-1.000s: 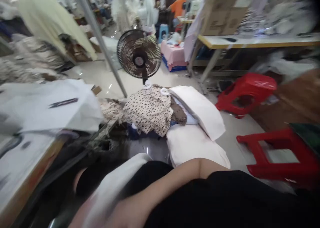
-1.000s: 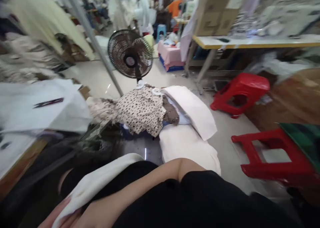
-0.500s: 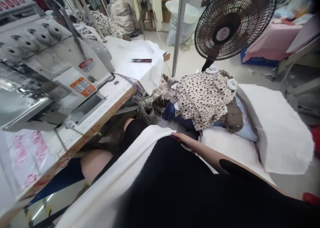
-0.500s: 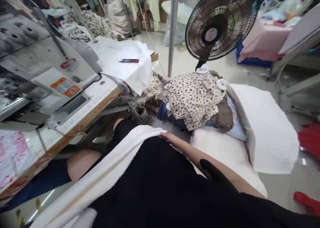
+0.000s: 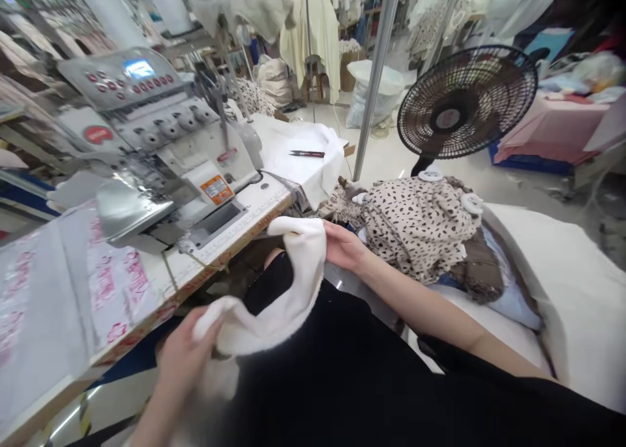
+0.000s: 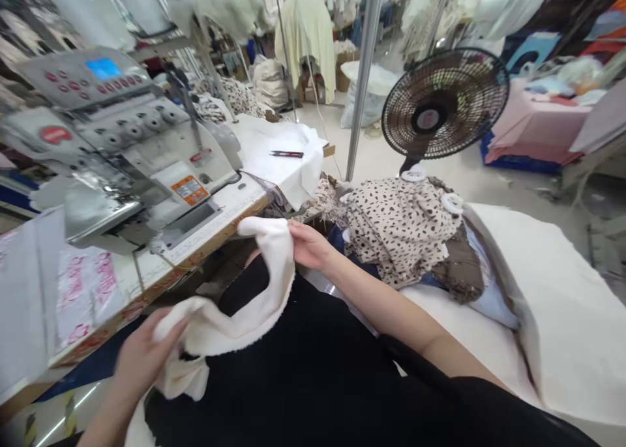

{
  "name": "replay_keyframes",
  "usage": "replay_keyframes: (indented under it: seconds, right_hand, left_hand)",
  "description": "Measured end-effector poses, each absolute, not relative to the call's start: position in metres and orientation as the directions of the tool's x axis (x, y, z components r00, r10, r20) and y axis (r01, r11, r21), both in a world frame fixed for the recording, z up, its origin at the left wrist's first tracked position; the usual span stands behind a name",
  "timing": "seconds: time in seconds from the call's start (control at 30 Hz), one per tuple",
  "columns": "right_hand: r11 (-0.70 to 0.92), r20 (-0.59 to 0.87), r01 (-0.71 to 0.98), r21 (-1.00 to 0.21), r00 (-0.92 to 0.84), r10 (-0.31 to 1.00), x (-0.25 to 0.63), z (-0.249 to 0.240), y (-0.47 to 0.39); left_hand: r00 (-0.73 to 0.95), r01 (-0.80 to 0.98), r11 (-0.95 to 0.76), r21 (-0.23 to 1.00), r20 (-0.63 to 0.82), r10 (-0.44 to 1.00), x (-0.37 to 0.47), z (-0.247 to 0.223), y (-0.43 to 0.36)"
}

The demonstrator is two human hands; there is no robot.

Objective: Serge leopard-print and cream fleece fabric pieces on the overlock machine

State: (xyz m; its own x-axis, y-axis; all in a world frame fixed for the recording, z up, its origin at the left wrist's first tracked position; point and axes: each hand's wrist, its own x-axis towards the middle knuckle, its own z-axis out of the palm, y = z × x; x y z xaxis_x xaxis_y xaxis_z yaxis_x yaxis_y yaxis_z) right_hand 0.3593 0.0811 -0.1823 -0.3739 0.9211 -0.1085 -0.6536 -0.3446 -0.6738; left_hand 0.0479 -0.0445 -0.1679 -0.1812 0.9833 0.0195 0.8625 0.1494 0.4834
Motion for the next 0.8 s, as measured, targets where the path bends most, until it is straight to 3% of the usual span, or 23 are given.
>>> replay_keyframes:
  seconds: [0.1, 0.17, 0.23, 0.3, 0.4, 0.47, 0.53, 0.7, 0.8]
  right_hand:
    - [-0.432, 0.081, -0.635, -0.640, -0.616, 0.784, 0.332, -0.135, 0.065]
    - [-0.479, 0.114, -0.586, -0.654, -0.702, 0.703, 0.314, -0.123, 0.056]
    - [-0.497, 0.097, -0.542, -0.678, -0.735, 0.671, 0.300, -0.123, 0.051]
    - [-0.507, 0.073, -0.512, -0.693, -0.750, 0.657, 0.289, -0.127, 0.051]
    - [-0.515, 0.066, -0.478, -0.712, -0.775, 0.629, 0.273, -0.129, 0.051]
    - [-0.501, 0.080, -0.468, -0.728, -0.784, 0.615, 0.262, -0.129, 0.051]
    - [-0.497, 0.089, -0.449, -0.742, -0.801, 0.592, 0.249, -0.128, 0.048]
    - [-0.411, 0.123, -0.367, -0.834, -0.851, 0.510, 0.218, -0.113, 0.041]
    - [-0.241, 0.172, -0.375, -0.895, -0.789, 0.590, 0.205, -0.083, 0.050]
  left_hand:
    - [0.065, 0.811, 0.006, 0.585, -0.100, 0.993, 0.070, -0.163, -0.020]
    - [0.202, 0.595, 0.055, 0.802, -0.216, 0.955, 0.081, -0.156, -0.014]
    - [0.248, 0.248, 0.126, 0.961, -0.189, 0.950, 0.084, -0.147, -0.017]
    - [0.149, -0.062, 0.118, 0.991, -0.108, 0.983, 0.082, -0.134, -0.023]
    - [-0.154, -0.284, 0.082, 0.955, -0.130, 0.979, 0.072, -0.116, -0.031]
    - [-0.337, -0.312, 0.055, 0.949, -0.164, 0.927, 0.065, -0.106, -0.034]
    - [-0.400, -0.257, 0.047, 0.965, -0.151, 0.904, 0.057, -0.099, -0.035]
    - [-0.353, -0.048, -0.028, 0.998, 0.010, 0.936, 0.042, -0.081, -0.038]
    - [-0.365, 0.084, -0.077, 0.993, 0.103, 0.925, 0.030, -0.057, -0.032]
